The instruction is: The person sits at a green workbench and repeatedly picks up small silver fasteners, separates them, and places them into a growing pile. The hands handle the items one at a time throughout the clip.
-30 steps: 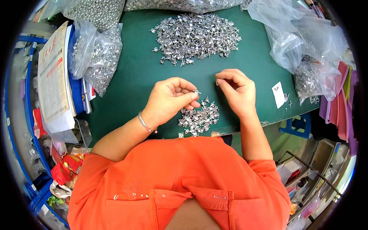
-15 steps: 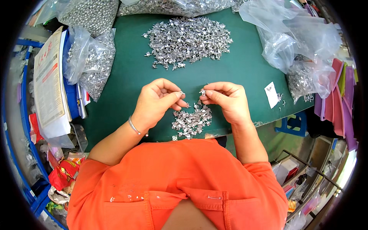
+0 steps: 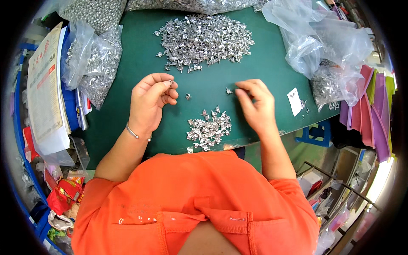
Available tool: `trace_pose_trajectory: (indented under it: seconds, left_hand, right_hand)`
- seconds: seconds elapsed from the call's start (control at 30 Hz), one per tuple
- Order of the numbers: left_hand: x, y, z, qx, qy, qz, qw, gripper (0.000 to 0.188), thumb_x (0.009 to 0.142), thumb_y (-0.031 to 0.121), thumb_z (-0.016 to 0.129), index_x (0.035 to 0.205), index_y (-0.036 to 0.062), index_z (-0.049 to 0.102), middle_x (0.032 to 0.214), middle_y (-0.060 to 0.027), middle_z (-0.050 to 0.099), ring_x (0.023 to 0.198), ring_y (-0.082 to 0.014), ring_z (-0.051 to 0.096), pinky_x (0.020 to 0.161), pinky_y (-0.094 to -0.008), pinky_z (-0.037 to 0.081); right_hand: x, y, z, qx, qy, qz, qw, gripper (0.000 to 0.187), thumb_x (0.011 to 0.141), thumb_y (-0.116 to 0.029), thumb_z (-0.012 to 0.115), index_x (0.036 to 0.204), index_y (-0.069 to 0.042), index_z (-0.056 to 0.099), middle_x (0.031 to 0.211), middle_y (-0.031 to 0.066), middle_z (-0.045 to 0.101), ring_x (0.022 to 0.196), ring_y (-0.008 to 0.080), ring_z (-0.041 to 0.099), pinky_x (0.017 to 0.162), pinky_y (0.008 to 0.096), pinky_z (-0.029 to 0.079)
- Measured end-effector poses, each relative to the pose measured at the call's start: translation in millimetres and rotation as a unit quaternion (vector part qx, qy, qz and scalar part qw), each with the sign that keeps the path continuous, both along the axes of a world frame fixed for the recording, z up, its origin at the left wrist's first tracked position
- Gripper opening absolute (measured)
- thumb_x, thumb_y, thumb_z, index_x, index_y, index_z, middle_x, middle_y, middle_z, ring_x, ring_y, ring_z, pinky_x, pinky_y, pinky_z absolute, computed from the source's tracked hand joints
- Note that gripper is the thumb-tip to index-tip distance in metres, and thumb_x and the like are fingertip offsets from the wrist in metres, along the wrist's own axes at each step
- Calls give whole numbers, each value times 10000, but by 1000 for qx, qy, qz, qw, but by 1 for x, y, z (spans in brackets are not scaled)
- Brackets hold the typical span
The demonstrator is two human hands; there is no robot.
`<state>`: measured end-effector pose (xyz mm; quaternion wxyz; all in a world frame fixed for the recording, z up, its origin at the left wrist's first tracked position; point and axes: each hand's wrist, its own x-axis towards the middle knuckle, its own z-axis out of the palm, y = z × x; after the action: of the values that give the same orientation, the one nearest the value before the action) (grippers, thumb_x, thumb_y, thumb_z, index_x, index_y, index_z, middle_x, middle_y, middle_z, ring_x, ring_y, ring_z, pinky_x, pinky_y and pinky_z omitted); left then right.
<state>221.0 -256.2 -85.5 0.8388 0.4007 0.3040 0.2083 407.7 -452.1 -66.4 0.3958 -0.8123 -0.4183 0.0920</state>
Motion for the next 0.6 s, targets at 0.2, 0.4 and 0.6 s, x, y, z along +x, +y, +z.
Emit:
trace_pose_trajectory:
  seconds: [0.2, 0.4, 0.6]
  left_hand:
    - [0, -2, 0, 2, 4, 4, 1000, 137, 951, 54, 577, 1056, -9, 640, 930, -94, 686, 745, -127, 643, 637, -259, 532]
    - [0, -1, 0, -2, -1, 13, 1000, 135, 953, 63, 586, 1056, -8, 638, 933, -92, 686, 750, -127, 643, 641, -258, 531]
    - [-3, 1, 0, 1, -5, 50, 999, 139, 964, 79, 579, 1064, 0, 634, 942, -87, 685, 758, -131, 644, 655, -263, 534]
  right_hand:
    - [-8, 7, -12, -12, -26, 54, 998, 146, 802, -12, 741, 944, -18, 710, 906, 117, 670, 838, 302, 665, 744, 358, 538]
    - [-10, 4, -1, -25, 221, 6, 975, 103, 862, 3, 698, 961, -1, 723, 907, 70, 689, 806, 159, 672, 695, 301, 532]
    - [-6, 19, 26, -84, 161, 217, 959, 129, 861, 3, 708, 989, -2, 723, 934, 69, 679, 808, 159, 627, 697, 287, 503]
